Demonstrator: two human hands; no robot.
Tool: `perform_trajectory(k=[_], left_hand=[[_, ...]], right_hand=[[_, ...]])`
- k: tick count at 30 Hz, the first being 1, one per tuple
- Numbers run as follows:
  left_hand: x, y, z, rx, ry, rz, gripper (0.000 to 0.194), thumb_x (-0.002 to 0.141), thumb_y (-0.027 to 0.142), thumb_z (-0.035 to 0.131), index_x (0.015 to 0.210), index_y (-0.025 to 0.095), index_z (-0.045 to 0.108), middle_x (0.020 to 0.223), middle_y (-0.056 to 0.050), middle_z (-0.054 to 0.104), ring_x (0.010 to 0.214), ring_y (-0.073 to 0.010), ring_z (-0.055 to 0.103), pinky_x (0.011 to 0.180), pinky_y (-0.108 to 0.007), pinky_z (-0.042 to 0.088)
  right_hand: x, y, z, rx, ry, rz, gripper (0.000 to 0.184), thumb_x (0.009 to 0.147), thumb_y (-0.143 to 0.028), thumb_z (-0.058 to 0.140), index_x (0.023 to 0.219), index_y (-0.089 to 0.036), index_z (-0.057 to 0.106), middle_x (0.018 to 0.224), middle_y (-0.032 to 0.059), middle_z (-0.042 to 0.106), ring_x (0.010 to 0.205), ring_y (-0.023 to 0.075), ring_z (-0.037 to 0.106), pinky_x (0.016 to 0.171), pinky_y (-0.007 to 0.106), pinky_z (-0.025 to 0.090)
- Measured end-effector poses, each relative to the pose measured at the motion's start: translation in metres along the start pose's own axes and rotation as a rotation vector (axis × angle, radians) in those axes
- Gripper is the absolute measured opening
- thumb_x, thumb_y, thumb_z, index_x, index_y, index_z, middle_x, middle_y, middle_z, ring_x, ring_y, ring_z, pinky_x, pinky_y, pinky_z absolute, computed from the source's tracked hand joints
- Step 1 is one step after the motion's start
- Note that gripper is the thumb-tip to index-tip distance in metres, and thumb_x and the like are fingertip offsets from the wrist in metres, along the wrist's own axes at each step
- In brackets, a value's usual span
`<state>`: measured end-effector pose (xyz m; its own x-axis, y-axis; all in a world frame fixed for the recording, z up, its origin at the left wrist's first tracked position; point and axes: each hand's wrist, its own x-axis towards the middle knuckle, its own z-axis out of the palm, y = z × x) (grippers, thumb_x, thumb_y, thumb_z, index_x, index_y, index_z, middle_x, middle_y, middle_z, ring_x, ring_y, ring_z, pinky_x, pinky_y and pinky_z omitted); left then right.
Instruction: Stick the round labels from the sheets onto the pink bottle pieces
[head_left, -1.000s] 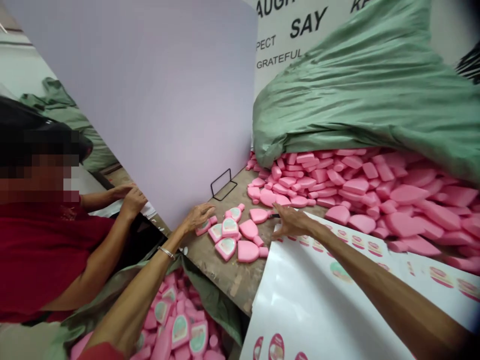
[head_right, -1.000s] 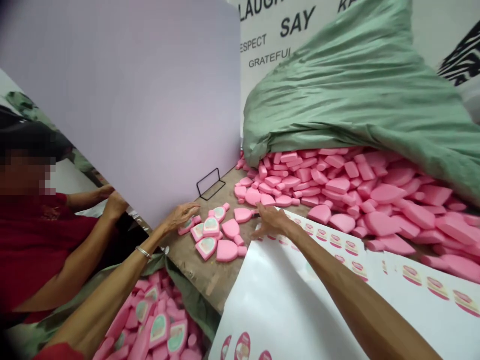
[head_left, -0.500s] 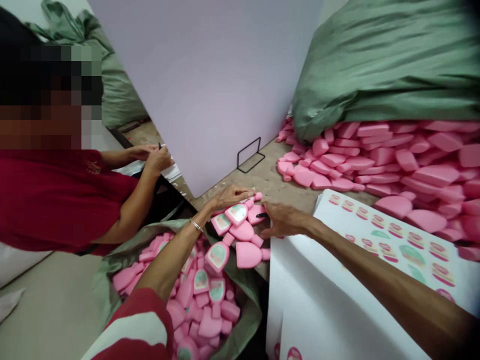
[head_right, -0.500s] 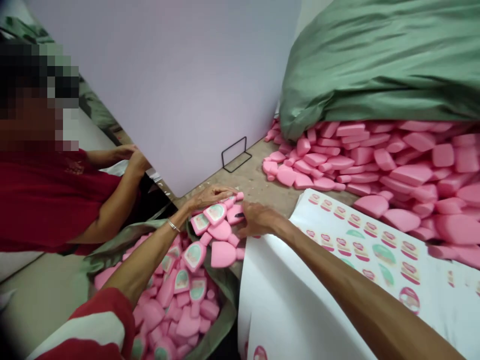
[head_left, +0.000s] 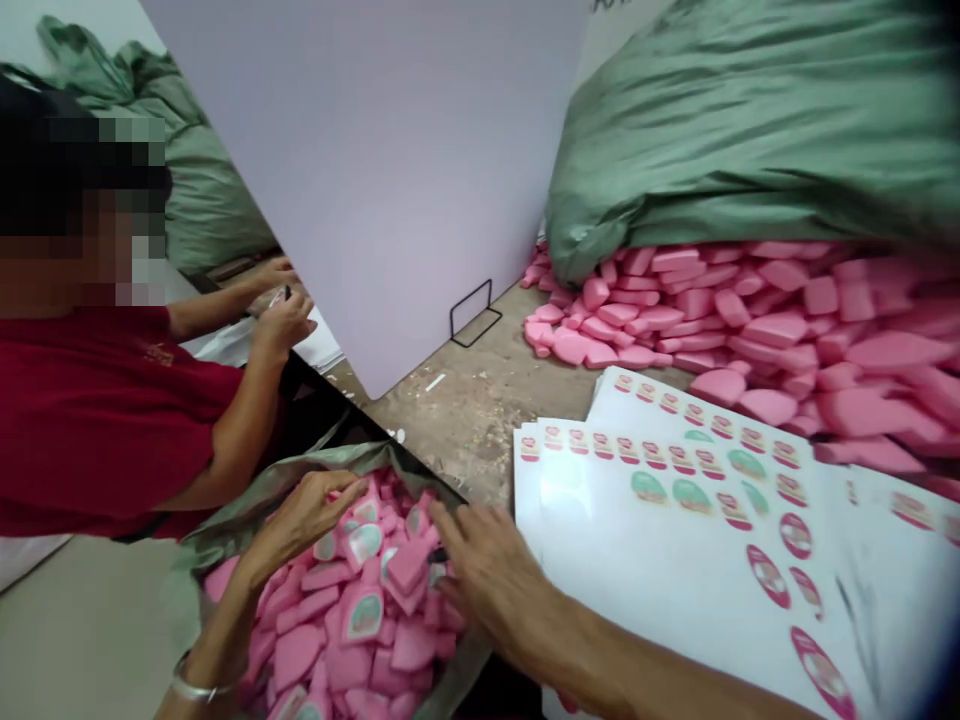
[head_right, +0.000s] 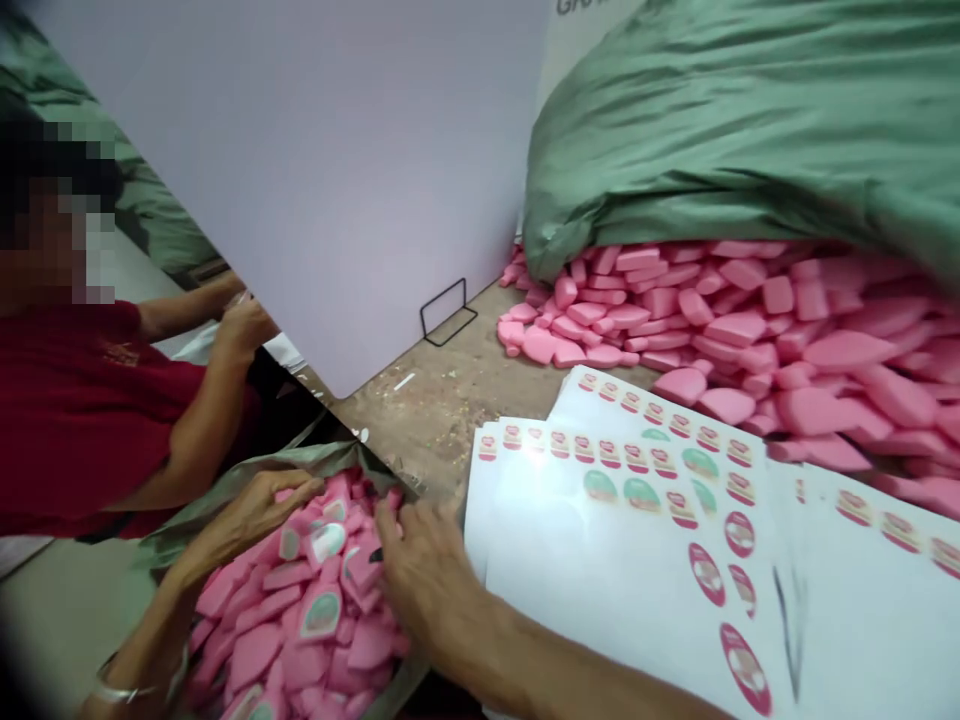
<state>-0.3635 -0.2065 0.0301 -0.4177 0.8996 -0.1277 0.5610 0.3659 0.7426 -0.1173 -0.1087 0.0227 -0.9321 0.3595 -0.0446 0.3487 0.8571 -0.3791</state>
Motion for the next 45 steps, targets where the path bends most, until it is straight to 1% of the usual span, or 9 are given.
perform_trajectory(k=[4, 10, 19, 24, 27, 31, 35, 40, 45], left_hand=[[0.020, 0.038, 0.060, 0.075, 0.054, 0.218, 0.033, 0.087, 0.038, 0.043, 0.093, 0.018, 0.068, 0.099, -0.007, 0.069, 0.095, -0.0225, 0.061, 0.088, -0.032, 0.044], [0.025, 0.111, 0.189, 0.150, -0.088, 0.386, 0.054, 0.091, 0.038, 0.034, 0.140, 0.015, 0.036, 0.145, -0.015, 0.039, 0.137, -0.0254, 0.029, 0.114, -0.049, 0.013], [0.075, 0.194, 0.252, 0.095, -0.079, 0.287, 0.059, 0.091, 0.035, 0.030, 0.140, 0.002, 0.032, 0.146, -0.025, 0.033, 0.139, -0.0297, 0.024, 0.114, -0.048, 0.003], [0.104, 0.225, 0.287, 0.099, 0.050, 0.185, 0.058, 0.092, 0.035, 0.027, 0.138, -0.001, 0.032, 0.145, -0.027, 0.032, 0.138, -0.0335, 0.024, 0.111, -0.054, 0.006], [0.116, 0.230, 0.284, 0.114, 0.078, 0.149, 0.056, 0.093, 0.034, 0.024, 0.133, -0.004, 0.038, 0.138, -0.030, 0.040, 0.132, -0.0362, 0.034, 0.107, -0.054, 0.022], [0.151, 0.221, 0.244, 0.178, 0.138, 0.195, 0.043, 0.093, 0.027, 0.026, 0.124, 0.009, 0.050, 0.126, -0.021, 0.053, 0.118, -0.0257, 0.050, 0.098, -0.036, 0.037], [0.210, 0.216, 0.205, 0.306, 0.243, 0.182, 0.043, 0.088, 0.029, 0.040, 0.127, 0.010, 0.042, 0.131, -0.024, 0.046, 0.125, -0.0335, 0.040, 0.098, -0.047, 0.033], [0.258, 0.221, 0.196, 0.450, 0.093, 0.362, 0.038, 0.071, 0.019, 0.064, 0.108, 0.016, 0.053, 0.125, -0.016, 0.053, 0.124, -0.0318, 0.039, 0.105, -0.053, 0.019], [0.246, 0.220, 0.191, 0.468, -0.023, 0.472, 0.018, 0.078, 0.022, 0.053, 0.095, 0.016, 0.055, 0.094, -0.011, 0.064, 0.096, -0.0261, 0.056, 0.089, -0.041, 0.038]], right_hand=[[-0.048, 0.070, -0.016, -0.269, 0.282, 0.303, 0.049, 0.085, -0.034, 0.053, 0.129, -0.014, 0.048, 0.095, 0.0141, 0.063, 0.087, 0.0287, 0.056, 0.077, 0.042, 0.040], [-0.110, 0.148, -0.012, -0.315, 0.491, 0.554, 0.042, 0.089, -0.043, 0.043, 0.122, -0.016, 0.050, 0.093, 0.0119, 0.062, 0.084, 0.0268, 0.056, 0.072, 0.039, 0.040], [-0.114, 0.191, -0.024, -0.268, 0.514, 0.613, 0.042, 0.089, -0.043, 0.045, 0.120, -0.015, 0.048, 0.096, 0.0111, 0.061, 0.089, 0.0267, 0.056, 0.073, 0.037, 0.039], [-0.094, 0.181, -0.017, -0.299, 0.559, 0.671, 0.036, 0.087, -0.033, 0.046, 0.118, -0.014, 0.048, 0.092, 0.0113, 0.062, 0.084, 0.0278, 0.057, 0.068, 0.037, 0.038], [-0.088, 0.171, -0.009, -0.264, 0.598, 0.651, 0.038, 0.085, -0.031, 0.048, 0.120, -0.015, 0.046, 0.093, 0.0114, 0.062, 0.083, 0.0282, 0.058, 0.067, 0.038, 0.041], [-0.098, 0.171, -0.004, -0.202, 0.700, 0.528, 0.041, 0.090, -0.037, 0.042, 0.127, -0.018, 0.040, 0.101, 0.0126, 0.063, 0.089, 0.0284, 0.059, 0.072, 0.040, 0.046], [-0.116, 0.176, -0.005, -0.231, 0.785, 0.509, 0.043, 0.090, -0.040, 0.043, 0.128, -0.020, 0.041, 0.094, 0.0106, 0.064, 0.085, 0.0278, 0.061, 0.070, 0.041, 0.050], [-0.142, 0.179, -0.007, -0.147, 0.803, 0.542, 0.038, 0.089, -0.039, 0.045, 0.123, -0.020, 0.047, 0.099, 0.0103, 0.065, 0.093, 0.0273, 0.061, 0.078, 0.042, 0.051], [-0.159, 0.179, -0.031, 0.099, 0.780, 0.658, 0.034, 0.088, -0.041, 0.047, 0.115, -0.021, 0.054, 0.102, 0.0094, 0.064, 0.095, 0.0243, 0.061, 0.079, 0.039, 0.051]])
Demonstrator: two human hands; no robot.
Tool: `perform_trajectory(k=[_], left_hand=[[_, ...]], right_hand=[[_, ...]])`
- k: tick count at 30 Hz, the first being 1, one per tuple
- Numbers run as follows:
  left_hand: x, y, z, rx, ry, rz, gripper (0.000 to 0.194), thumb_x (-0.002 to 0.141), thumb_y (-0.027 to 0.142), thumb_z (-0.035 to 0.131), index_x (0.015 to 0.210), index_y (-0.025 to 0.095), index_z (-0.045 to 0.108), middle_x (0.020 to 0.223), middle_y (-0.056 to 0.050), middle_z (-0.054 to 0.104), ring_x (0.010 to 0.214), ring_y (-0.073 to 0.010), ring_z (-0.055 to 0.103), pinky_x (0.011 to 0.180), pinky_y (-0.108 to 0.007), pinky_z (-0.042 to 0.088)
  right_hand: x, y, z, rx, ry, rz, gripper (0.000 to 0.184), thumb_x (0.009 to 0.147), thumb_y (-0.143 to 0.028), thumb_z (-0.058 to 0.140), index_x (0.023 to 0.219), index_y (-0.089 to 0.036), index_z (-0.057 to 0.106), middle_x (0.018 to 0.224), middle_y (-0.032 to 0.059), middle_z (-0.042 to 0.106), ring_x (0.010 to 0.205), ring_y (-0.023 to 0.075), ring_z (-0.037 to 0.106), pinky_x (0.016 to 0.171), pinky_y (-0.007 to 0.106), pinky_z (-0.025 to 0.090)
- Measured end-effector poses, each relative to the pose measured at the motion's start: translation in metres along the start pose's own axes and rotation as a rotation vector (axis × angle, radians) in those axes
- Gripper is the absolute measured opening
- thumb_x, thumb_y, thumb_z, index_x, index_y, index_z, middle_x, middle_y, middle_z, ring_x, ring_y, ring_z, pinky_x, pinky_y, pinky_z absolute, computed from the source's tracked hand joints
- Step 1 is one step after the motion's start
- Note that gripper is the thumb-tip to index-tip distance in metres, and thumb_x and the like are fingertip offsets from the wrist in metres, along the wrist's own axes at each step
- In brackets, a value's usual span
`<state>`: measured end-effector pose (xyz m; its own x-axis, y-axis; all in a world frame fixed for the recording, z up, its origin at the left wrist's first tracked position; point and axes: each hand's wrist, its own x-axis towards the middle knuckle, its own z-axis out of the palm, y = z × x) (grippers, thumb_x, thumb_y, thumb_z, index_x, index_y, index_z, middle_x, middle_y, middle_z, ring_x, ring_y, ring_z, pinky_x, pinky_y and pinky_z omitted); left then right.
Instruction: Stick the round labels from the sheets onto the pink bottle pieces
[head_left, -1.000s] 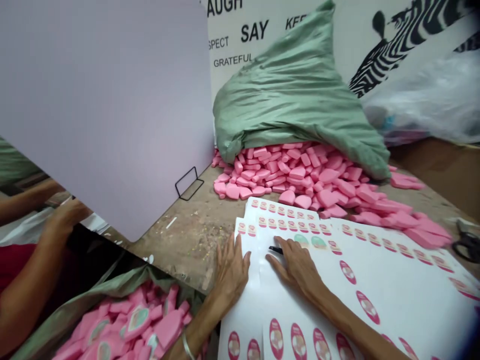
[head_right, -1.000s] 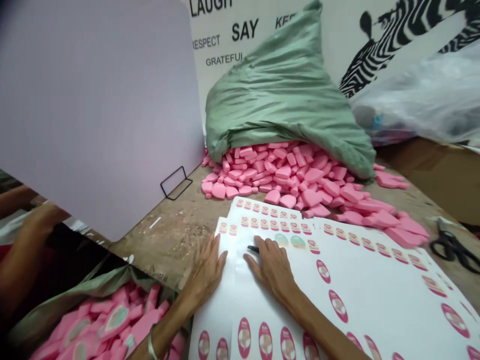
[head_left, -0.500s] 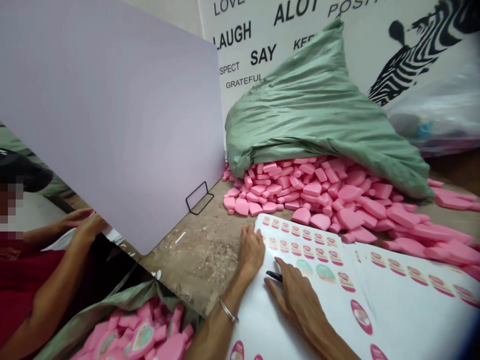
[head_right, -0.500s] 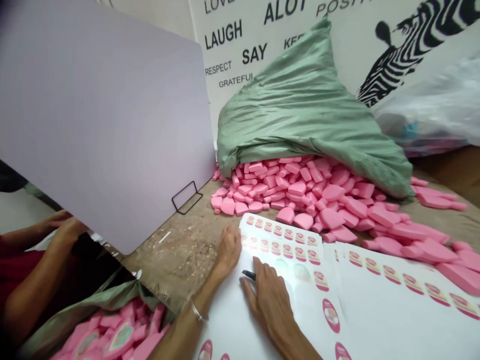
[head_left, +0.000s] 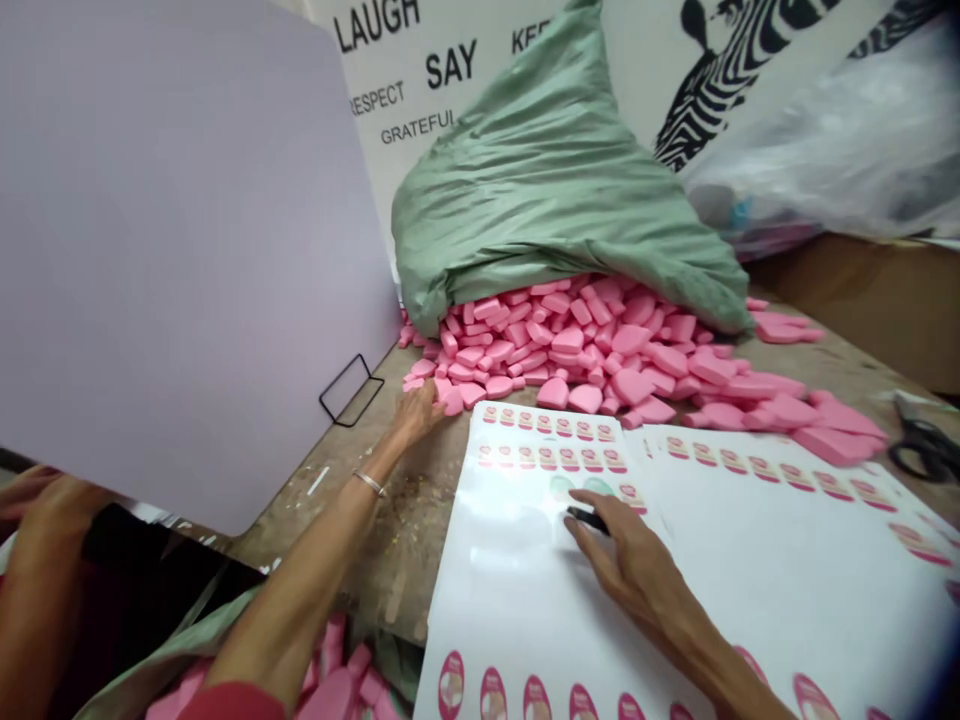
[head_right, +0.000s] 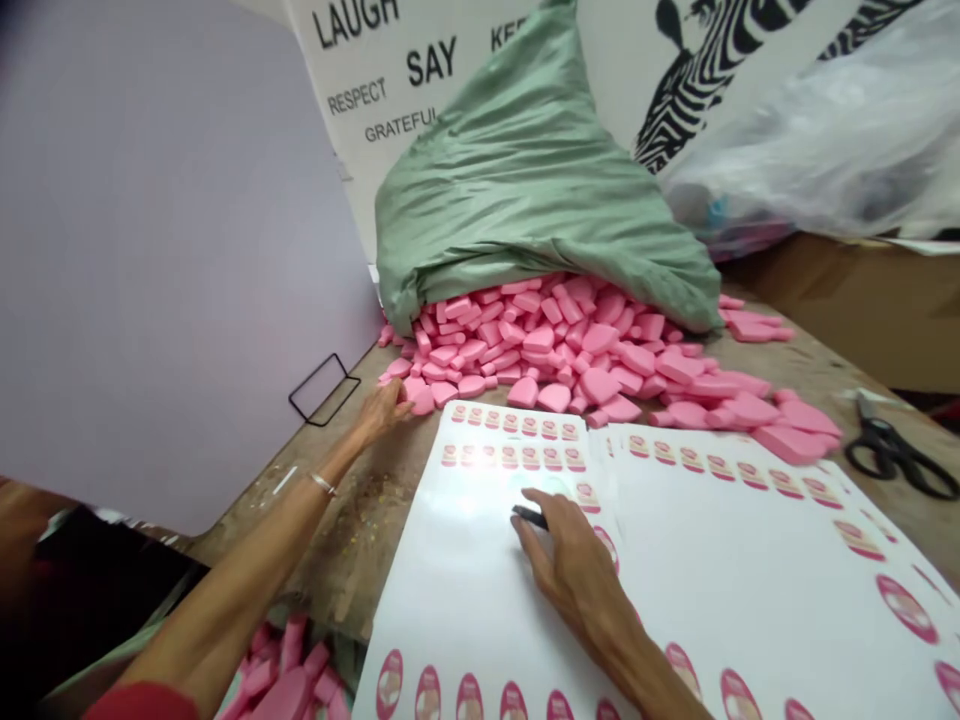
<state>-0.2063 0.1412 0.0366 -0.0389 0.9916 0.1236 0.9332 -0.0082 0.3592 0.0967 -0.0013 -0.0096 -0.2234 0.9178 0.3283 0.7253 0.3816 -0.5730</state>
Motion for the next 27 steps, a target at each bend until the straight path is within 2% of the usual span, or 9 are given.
perform_trajectory(k=[6, 8, 10, 13, 17, 20, 23, 25, 27], left_hand=[[-0.067, 0.039, -0.035, -0.134, -0.006, 0.140, 0.019, 0.076, 0.021, 0.051, 0.093, 0.018, 0.060, 0.090, -0.004, 0.064, 0.081, -0.0182, 0.058, 0.074, -0.028, 0.043], [-0.097, 0.059, -0.045, -0.265, -0.097, 0.218, 0.016, 0.077, 0.023, 0.053, 0.089, 0.020, 0.063, 0.082, 0.000, 0.063, 0.074, -0.0140, 0.057, 0.067, -0.022, 0.043], [-0.124, 0.078, -0.048, -0.547, -0.226, 0.237, 0.016, 0.078, 0.024, 0.055, 0.090, 0.019, 0.064, 0.077, 0.001, 0.061, 0.069, -0.0119, 0.055, 0.063, -0.020, 0.042], [-0.157, 0.101, -0.035, -0.986, -0.218, 0.086, 0.025, 0.076, 0.026, 0.063, 0.100, 0.018, 0.062, 0.079, 0.001, 0.061, 0.070, -0.0111, 0.055, 0.065, -0.020, 0.043], [-0.193, 0.123, -0.002, -1.480, -0.195, -0.131, 0.040, 0.078, 0.033, 0.064, 0.115, 0.019, 0.057, 0.102, -0.006, 0.065, 0.091, -0.0165, 0.060, 0.081, -0.026, 0.046], [-0.207, 0.130, 0.014, -1.524, -0.188, -0.237, 0.032, 0.082, 0.038, 0.059, 0.103, 0.014, 0.063, 0.102, -0.010, 0.066, 0.094, -0.0198, 0.061, 0.084, -0.029, 0.047], [-0.199, 0.128, 0.017, -1.526, -0.125, -0.309, 0.033, 0.082, 0.042, 0.058, 0.098, 0.012, 0.062, 0.090, -0.010, 0.067, 0.083, -0.0191, 0.065, 0.079, -0.031, 0.050], [-0.185, 0.126, 0.018, -1.481, -0.128, -0.309, 0.035, 0.080, 0.044, 0.060, 0.096, 0.013, 0.060, 0.081, -0.007, 0.066, 0.073, -0.0177, 0.065, 0.072, -0.031, 0.053], [-0.170, 0.129, 0.022, -1.418, -0.157, -0.287, 0.037, 0.077, 0.045, 0.061, 0.095, 0.013, 0.058, 0.074, -0.006, 0.065, 0.065, -0.0169, 0.064, 0.065, -0.032, 0.054]], right_hand=[[0.024, -0.028, -0.025, 0.269, -0.053, 0.193, 0.042, 0.085, -0.049, 0.050, 0.119, -0.023, 0.053, 0.098, 0.0066, 0.063, 0.088, 0.0202, 0.060, 0.079, 0.035, 0.048], [0.025, -0.039, -0.031, 0.365, -0.125, 0.231, 0.050, 0.083, -0.053, 0.052, 0.123, -0.023, 0.050, 0.085, 0.0036, 0.061, 0.075, 0.0182, 0.057, 0.069, 0.032, 0.046], [0.020, -0.049, -0.034, 0.527, -0.264, 0.215, 0.045, 0.082, -0.054, 0.052, 0.113, -0.022, 0.056, 0.075, 0.0005, 0.055, 0.066, 0.0150, 0.051, 0.062, 0.028, 0.042], [0.002, -0.064, -0.032, 0.833, -0.414, 0.262, 0.036, 0.085, -0.054, 0.049, 0.080, -0.019, 0.054, 0.065, -0.0032, 0.042, 0.058, 0.0099, 0.038, 0.054, 0.025, 0.033], [-0.026, -0.081, -0.024, 1.105, -0.332, 0.480, 0.042, 0.085, -0.057, 0.048, 0.068, -0.020, 0.037, 0.061, -0.0066, 0.028, 0.052, 0.0074, 0.025, 0.049, 0.023, 0.024], [-0.035, -0.079, -0.028, 0.999, -0.345, 0.392, 0.037, 0.082, -0.056, 0.052, 0.076, -0.019, 0.048, 0.064, -0.0042, 0.041, 0.055, 0.0088, 0.035, 0.051, 0.024, 0.030], [-0.026, -0.054, -0.041, 0.663, -0.323, 0.303, 0.036, 0.084, -0.053, 0.051, 0.100, -0.021, 0.055, 0.078, 0.0007, 0.057, 0.065, 0.0142, 0.050, 0.060, 0.028, 0.038], [-0.010, -0.028, -0.046, 0.397, -0.192, 0.295, 0.034, 0.090, -0.049, 0.042, 0.107, -0.022, 0.051, 0.083, 0.0028, 0.062, 0.069, 0.0168, 0.053, 0.064, 0.030, 0.039], [0.011, -0.001, -0.045, 0.110, -0.025, 0.222, 0.026, 0.092, -0.042, 0.037, 0.100, -0.022, 0.052, 0.083, 0.0042, 0.064, 0.072, 0.0184, 0.054, 0.066, 0.031, 0.038]])
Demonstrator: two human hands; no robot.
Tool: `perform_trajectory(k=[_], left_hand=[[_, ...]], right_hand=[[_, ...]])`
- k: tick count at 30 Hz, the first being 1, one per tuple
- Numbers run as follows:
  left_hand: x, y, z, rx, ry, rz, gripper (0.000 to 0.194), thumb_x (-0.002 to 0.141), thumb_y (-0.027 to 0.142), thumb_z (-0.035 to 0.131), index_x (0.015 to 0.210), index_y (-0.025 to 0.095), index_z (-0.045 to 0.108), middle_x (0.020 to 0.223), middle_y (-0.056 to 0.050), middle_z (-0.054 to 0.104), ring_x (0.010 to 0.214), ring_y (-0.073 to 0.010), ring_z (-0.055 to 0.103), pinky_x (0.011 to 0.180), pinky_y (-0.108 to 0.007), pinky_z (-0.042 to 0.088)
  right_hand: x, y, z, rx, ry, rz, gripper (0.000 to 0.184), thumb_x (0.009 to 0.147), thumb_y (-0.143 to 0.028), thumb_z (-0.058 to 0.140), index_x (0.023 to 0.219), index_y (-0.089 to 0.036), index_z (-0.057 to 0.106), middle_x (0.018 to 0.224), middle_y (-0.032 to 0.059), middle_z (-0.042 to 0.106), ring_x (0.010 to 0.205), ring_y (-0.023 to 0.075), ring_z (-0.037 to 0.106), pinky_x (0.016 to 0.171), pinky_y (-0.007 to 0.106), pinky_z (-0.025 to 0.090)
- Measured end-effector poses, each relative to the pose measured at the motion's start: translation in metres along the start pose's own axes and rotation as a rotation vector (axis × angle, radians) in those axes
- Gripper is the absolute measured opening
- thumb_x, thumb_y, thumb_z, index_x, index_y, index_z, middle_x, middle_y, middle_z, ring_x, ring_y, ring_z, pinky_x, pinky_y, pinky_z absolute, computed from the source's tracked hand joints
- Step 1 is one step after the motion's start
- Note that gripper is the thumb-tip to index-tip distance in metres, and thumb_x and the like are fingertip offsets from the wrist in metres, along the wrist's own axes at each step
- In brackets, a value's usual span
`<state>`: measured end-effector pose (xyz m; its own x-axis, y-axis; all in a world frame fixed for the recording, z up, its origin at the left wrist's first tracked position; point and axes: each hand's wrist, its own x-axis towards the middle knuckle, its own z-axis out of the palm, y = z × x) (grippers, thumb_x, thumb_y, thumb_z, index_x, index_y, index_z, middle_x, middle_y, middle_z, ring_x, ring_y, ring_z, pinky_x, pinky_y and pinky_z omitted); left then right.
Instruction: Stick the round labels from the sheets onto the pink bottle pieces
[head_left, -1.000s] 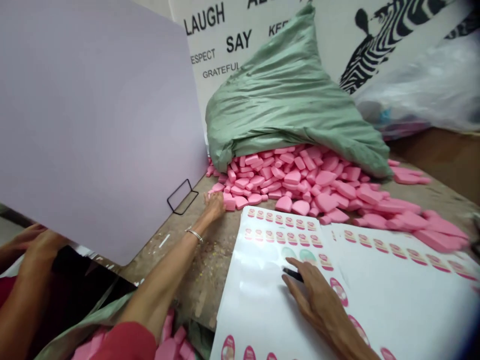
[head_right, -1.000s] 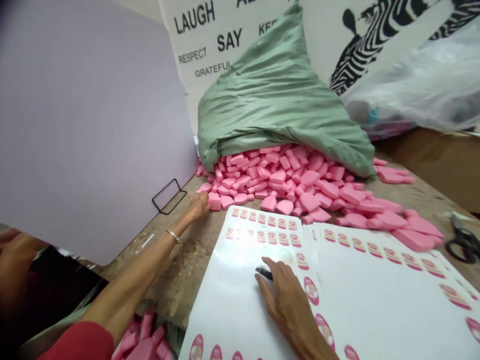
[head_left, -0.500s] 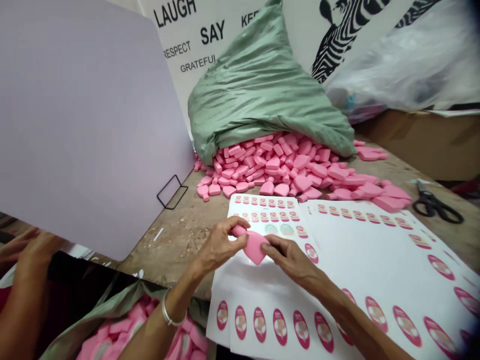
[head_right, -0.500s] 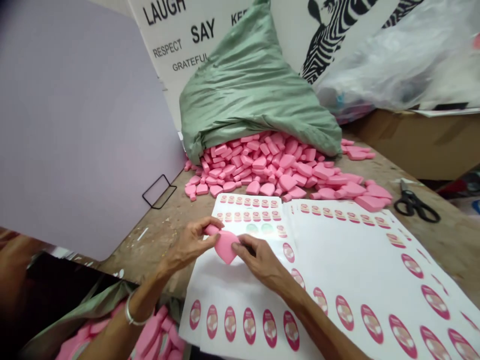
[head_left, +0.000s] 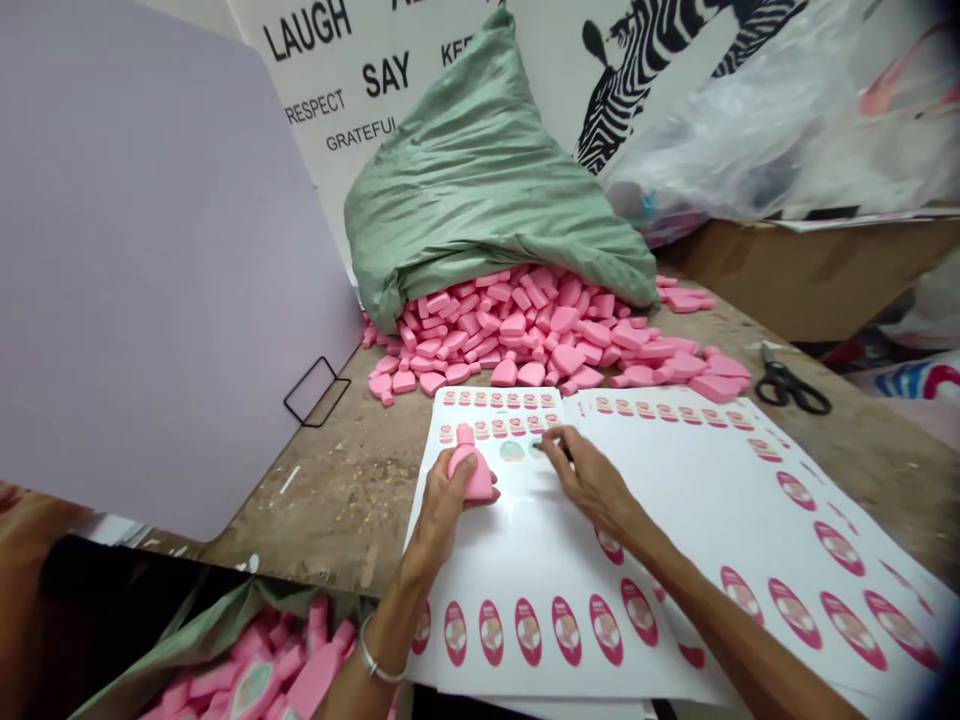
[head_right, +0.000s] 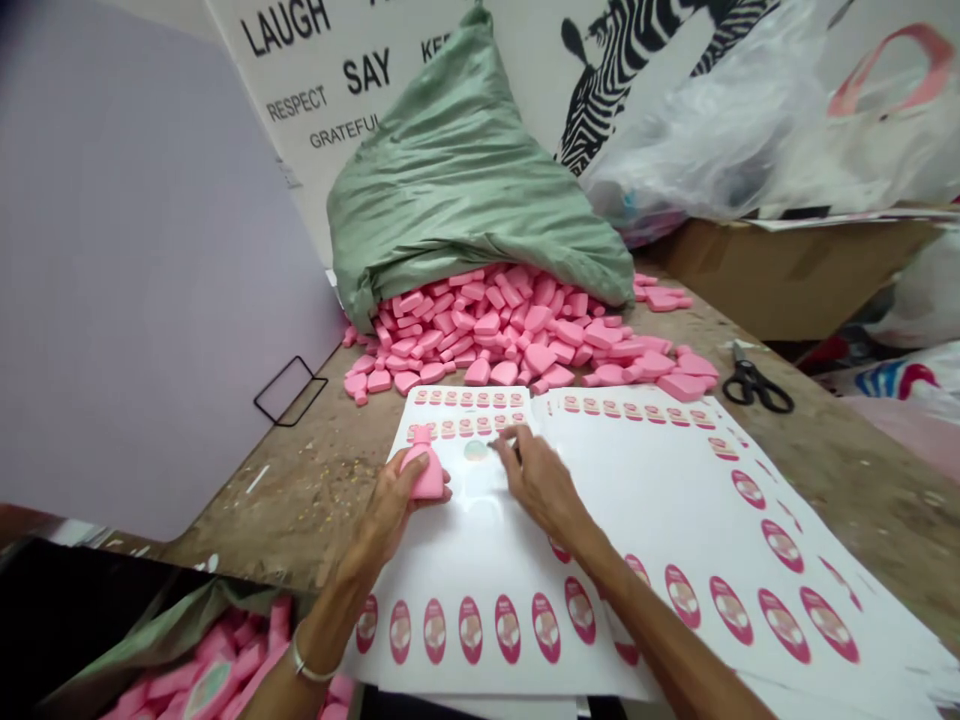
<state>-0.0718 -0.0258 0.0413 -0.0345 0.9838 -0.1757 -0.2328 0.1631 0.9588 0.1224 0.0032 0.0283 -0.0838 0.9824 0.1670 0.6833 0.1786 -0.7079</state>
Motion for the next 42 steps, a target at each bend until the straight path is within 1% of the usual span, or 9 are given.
perform_trajectory(k=[2, 4, 9, 13, 19, 23, 31, 36, 42], left_hand=[[0.014, -0.004, 0.008, 0.057, -0.010, -0.006, 0.038, 0.076, 0.046, 0.062, 0.095, 0.014, 0.057, 0.072, -0.005, 0.064, 0.060, -0.0168, 0.064, 0.059, -0.031, 0.055], [0.025, -0.012, 0.016, 0.092, 0.000, -0.015, 0.037, 0.075, 0.045, 0.062, 0.094, 0.014, 0.056, 0.073, -0.004, 0.063, 0.058, -0.0173, 0.065, 0.055, -0.030, 0.054], [0.042, -0.028, 0.020, 0.147, 0.025, -0.015, 0.036, 0.076, 0.045, 0.061, 0.093, 0.014, 0.056, 0.079, -0.007, 0.062, 0.061, -0.0203, 0.068, 0.050, -0.026, 0.052], [0.045, -0.031, 0.015, 0.178, 0.000, -0.005, 0.038, 0.078, 0.047, 0.059, 0.097, 0.015, 0.055, 0.091, -0.008, 0.061, 0.060, -0.0188, 0.069, 0.049, -0.024, 0.051], [0.043, -0.028, 0.018, 0.211, -0.025, 0.004, 0.039, 0.077, 0.049, 0.060, 0.097, 0.015, 0.055, 0.070, -0.002, 0.059, 0.056, -0.0194, 0.068, 0.047, -0.022, 0.049], [0.043, -0.027, 0.019, 0.224, -0.016, -0.003, 0.040, 0.077, 0.049, 0.059, 0.097, 0.015, 0.055, 0.067, -0.001, 0.059, 0.054, -0.0190, 0.067, 0.046, -0.022, 0.049], [0.042, -0.027, 0.017, 0.235, -0.030, 0.003, 0.037, 0.079, 0.046, 0.058, 0.098, 0.015, 0.055, 0.082, -0.003, 0.061, 0.053, -0.0133, 0.065, 0.051, -0.024, 0.052], [0.041, -0.026, 0.017, 0.232, -0.025, -0.008, 0.035, 0.081, 0.044, 0.056, 0.099, 0.014, 0.055, 0.079, -0.003, 0.059, 0.053, -0.0152, 0.066, 0.051, -0.024, 0.052], [0.040, -0.026, 0.017, 0.215, -0.025, -0.011, 0.039, 0.080, 0.048, 0.057, 0.099, 0.015, 0.054, 0.082, -0.004, 0.060, 0.053, -0.0146, 0.065, 0.053, -0.026, 0.053]], right_hand=[[0.024, 0.017, 0.006, -0.226, 0.093, -0.119, 0.018, 0.091, -0.035, 0.042, 0.091, -0.022, 0.054, 0.080, 0.0040, 0.065, 0.074, 0.0194, 0.054, 0.069, 0.032, 0.036], [0.039, 0.028, 0.015, -0.329, 0.094, -0.211, 0.013, 0.088, -0.030, 0.047, 0.086, -0.021, 0.056, 0.080, 0.0039, 0.065, 0.077, 0.0199, 0.054, 0.070, 0.032, 0.034], [0.040, 0.034, 0.032, -0.381, 0.058, -0.302, 0.015, 0.088, -0.027, 0.046, 0.082, -0.019, 0.058, 0.082, 0.0068, 0.065, 0.082, 0.0214, 0.051, 0.071, 0.032, 0.029], [0.035, 0.033, 0.032, -0.387, 0.060, -0.301, 0.015, 0.089, -0.026, 0.045, 0.080, -0.020, 0.057, 0.078, 0.0048, 0.064, 0.079, 0.0197, 0.051, 0.068, 0.030, 0.029], [0.039, 0.035, 0.032, -0.411, 0.093, -0.274, 0.017, 0.089, -0.025, 0.044, 0.081, -0.018, 0.057, 0.078, 0.0074, 0.064, 0.079, 0.0215, 0.050, 0.068, 0.032, 0.028], [0.038, 0.034, 0.030, -0.388, 0.070, -0.283, 0.014, 0.087, -0.022, 0.046, 0.078, -0.019, 0.057, 0.074, 0.0044, 0.064, 0.076, 0.0196, 0.051, 0.067, 0.030, 0.028], [0.036, 0.017, 0.043, -0.371, 0.021, -0.332, 0.012, 0.085, -0.024, 0.050, 0.078, -0.019, 0.058, 0.076, 0.0040, 0.065, 0.075, 0.0189, 0.051, 0.067, 0.030, 0.028], [0.042, 0.027, 0.034, -0.406, 0.064, -0.320, 0.018, 0.089, -0.026, 0.045, 0.081, -0.018, 0.058, 0.080, 0.0076, 0.065, 0.078, 0.0210, 0.050, 0.069, 0.032, 0.026], [0.046, 0.037, 0.029, -0.402, 0.034, -0.347, 0.017, 0.089, -0.026, 0.046, 0.081, -0.019, 0.059, 0.080, 0.0054, 0.064, 0.079, 0.0199, 0.050, 0.071, 0.031, 0.026]])
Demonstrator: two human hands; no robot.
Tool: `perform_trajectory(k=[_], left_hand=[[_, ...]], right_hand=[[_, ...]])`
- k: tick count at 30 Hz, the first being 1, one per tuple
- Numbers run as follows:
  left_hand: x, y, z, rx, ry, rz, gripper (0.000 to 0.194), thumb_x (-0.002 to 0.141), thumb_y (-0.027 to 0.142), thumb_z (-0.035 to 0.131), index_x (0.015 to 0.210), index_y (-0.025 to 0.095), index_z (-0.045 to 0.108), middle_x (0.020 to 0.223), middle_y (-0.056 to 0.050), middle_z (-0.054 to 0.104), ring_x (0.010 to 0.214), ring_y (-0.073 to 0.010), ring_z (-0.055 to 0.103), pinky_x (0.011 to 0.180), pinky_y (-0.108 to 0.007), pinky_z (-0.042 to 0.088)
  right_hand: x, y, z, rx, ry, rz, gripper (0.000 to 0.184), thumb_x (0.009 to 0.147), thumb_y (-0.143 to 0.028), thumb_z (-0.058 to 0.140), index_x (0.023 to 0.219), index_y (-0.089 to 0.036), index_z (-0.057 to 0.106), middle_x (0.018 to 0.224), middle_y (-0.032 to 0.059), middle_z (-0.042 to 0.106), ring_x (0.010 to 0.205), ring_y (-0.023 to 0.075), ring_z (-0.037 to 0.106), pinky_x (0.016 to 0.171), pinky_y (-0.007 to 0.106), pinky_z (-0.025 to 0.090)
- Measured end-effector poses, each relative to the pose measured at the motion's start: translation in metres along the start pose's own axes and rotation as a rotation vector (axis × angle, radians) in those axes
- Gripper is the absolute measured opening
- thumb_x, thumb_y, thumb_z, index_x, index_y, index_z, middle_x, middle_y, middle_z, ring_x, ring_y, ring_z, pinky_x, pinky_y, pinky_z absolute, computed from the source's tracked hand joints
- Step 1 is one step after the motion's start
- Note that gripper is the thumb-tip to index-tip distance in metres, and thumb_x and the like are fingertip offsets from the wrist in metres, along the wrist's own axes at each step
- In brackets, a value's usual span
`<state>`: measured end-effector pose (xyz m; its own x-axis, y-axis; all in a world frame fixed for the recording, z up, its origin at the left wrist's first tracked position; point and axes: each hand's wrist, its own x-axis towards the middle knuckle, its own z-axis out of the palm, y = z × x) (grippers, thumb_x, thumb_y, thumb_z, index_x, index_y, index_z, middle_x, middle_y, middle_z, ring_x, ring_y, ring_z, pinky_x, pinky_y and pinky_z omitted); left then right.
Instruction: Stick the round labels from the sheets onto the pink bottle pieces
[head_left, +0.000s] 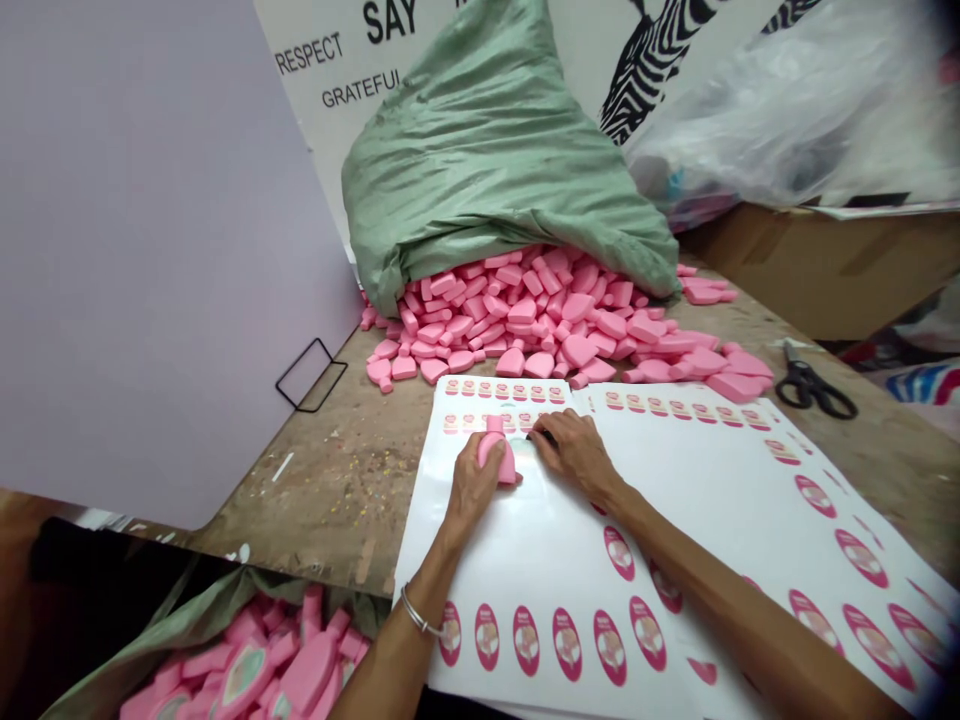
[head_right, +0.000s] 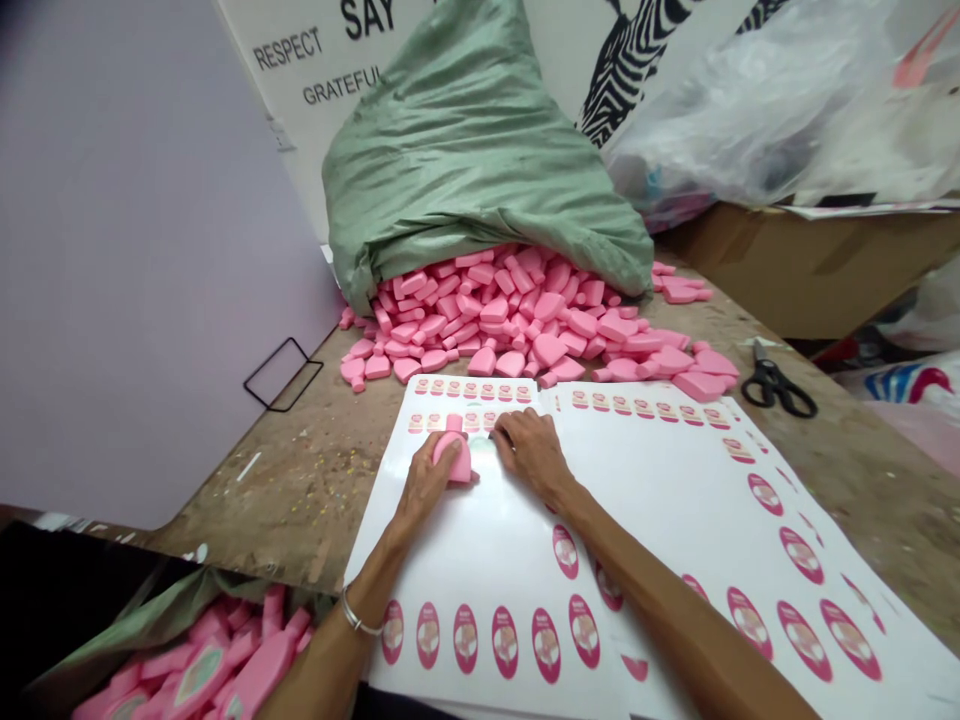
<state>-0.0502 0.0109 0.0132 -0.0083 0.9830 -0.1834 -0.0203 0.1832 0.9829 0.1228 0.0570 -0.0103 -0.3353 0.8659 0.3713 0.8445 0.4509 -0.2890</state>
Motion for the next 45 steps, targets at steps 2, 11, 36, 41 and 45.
perform_trajectory(k=[2, 11, 36, 41, 45], left_hand=[[-0.0003, 0.0003, -0.0001, 0.000, -0.001, -0.002, 0.039, 0.080, 0.049, 0.057, 0.099, 0.015, 0.054, 0.083, -0.005, 0.061, 0.054, -0.0155, 0.066, 0.054, -0.027, 0.054], [0.0008, -0.0022, 0.0001, 0.019, -0.002, -0.014, 0.039, 0.082, 0.048, 0.055, 0.101, 0.015, 0.055, 0.074, -0.003, 0.061, 0.056, -0.0174, 0.067, 0.056, -0.029, 0.054], [0.0008, -0.0039, -0.0006, 0.019, -0.006, 0.023, 0.038, 0.082, 0.048, 0.056, 0.099, 0.014, 0.055, 0.096, -0.009, 0.062, 0.055, -0.0150, 0.067, 0.056, -0.028, 0.055], [0.0020, -0.0058, -0.0006, 0.019, 0.006, 0.026, 0.037, 0.082, 0.047, 0.055, 0.099, 0.014, 0.054, 0.096, -0.008, 0.062, 0.054, -0.0145, 0.066, 0.054, -0.026, 0.054], [0.0018, -0.0043, 0.0000, 0.016, 0.012, 0.014, 0.036, 0.082, 0.046, 0.056, 0.100, 0.015, 0.054, 0.092, -0.007, 0.062, 0.053, -0.0142, 0.066, 0.052, -0.025, 0.053]], right_hand=[[0.0002, 0.0007, 0.0005, 0.008, 0.002, 0.008, 0.017, 0.089, -0.027, 0.046, 0.082, -0.019, 0.059, 0.080, 0.0051, 0.064, 0.079, 0.0199, 0.050, 0.070, 0.031, 0.026], [0.0023, 0.0049, -0.0059, 0.070, -0.060, -0.032, 0.014, 0.086, -0.023, 0.047, 0.078, -0.020, 0.058, 0.075, 0.0031, 0.064, 0.077, 0.0188, 0.050, 0.071, 0.030, 0.028], [0.0015, 0.0057, -0.0042, 0.077, -0.062, -0.084, 0.017, 0.090, -0.026, 0.044, 0.085, -0.018, 0.059, 0.081, 0.0065, 0.066, 0.080, 0.0199, 0.050, 0.075, 0.033, 0.028], [0.0040, 0.0078, 0.0000, 0.147, -0.061, -0.061, 0.013, 0.087, -0.029, 0.051, 0.081, -0.020, 0.058, 0.078, 0.0031, 0.065, 0.078, 0.0190, 0.052, 0.073, 0.032, 0.030], [0.0034, 0.0074, 0.0033, 0.158, 0.008, -0.062, 0.016, 0.081, -0.034, 0.060, 0.079, -0.019, 0.057, 0.077, 0.0038, 0.065, 0.076, 0.0192, 0.053, 0.073, 0.033, 0.032]])
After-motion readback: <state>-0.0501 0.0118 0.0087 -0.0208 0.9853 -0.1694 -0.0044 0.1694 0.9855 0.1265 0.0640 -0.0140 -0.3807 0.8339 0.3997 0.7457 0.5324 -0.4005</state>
